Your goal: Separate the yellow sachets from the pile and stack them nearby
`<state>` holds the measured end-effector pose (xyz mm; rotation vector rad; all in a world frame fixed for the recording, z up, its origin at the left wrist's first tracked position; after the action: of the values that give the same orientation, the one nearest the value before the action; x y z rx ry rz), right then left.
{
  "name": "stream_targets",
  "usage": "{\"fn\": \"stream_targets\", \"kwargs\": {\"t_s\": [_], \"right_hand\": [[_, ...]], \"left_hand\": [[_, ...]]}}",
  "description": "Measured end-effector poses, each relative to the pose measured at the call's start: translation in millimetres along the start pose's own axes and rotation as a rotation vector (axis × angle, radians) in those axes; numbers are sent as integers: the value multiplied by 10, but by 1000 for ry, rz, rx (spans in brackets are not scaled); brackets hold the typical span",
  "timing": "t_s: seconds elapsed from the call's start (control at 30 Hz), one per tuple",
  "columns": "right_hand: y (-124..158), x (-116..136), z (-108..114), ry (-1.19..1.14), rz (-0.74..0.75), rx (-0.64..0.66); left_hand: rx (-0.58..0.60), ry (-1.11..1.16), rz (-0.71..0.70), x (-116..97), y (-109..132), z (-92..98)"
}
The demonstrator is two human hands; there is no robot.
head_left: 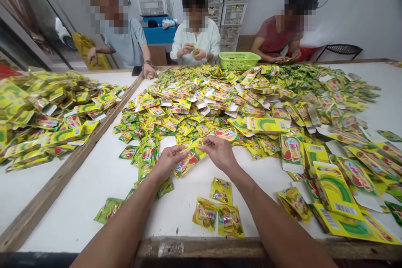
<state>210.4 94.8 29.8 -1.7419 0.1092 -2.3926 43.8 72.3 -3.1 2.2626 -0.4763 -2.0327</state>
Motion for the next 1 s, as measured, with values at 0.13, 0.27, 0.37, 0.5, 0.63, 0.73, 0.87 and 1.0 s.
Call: {"fn": "stream_targets", "kwargs": {"t_s": [0.13, 0.27, 0.37, 0.5, 0.63, 0.73, 0.87, 1.0], "right_hand": [[44, 53, -21, 75, 49, -79], [45, 64, -34, 106, 32, -96], [25, 19, -89, 14, -35, 12], [58, 28, -193, -88, -79, 159], [134, 91, -321, -42, -49, 272], [158, 64, -391, -23, -54, 307], [136, -23, -386, -10, -98, 222], [103, -6, -365, -89, -101, 185]], "left_hand": [[-28, -9, -18, -5, 0, 4], [-34, 26, -34, -16, -2, 4], [-8, 58, -18, -22, 2, 0], [7, 83, -3, -18, 6, 9], [6, 83, 20, 31, 5, 7], [18, 73, 54, 63, 2, -12], [17, 7, 27, 14, 2, -4], [99, -187, -45, -38, 35, -54]]}}
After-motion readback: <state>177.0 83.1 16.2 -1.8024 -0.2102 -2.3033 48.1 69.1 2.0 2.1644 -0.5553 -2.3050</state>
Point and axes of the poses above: each hand's wrist, its own y-axis away from the middle knuckle, its own z-axis out of the back of the hand, x = y × z, the point moved 5 cm from there along -y, towards the middle knuckle, and after that the axes turned 8 degrees about -y, right-handed, at the moved point
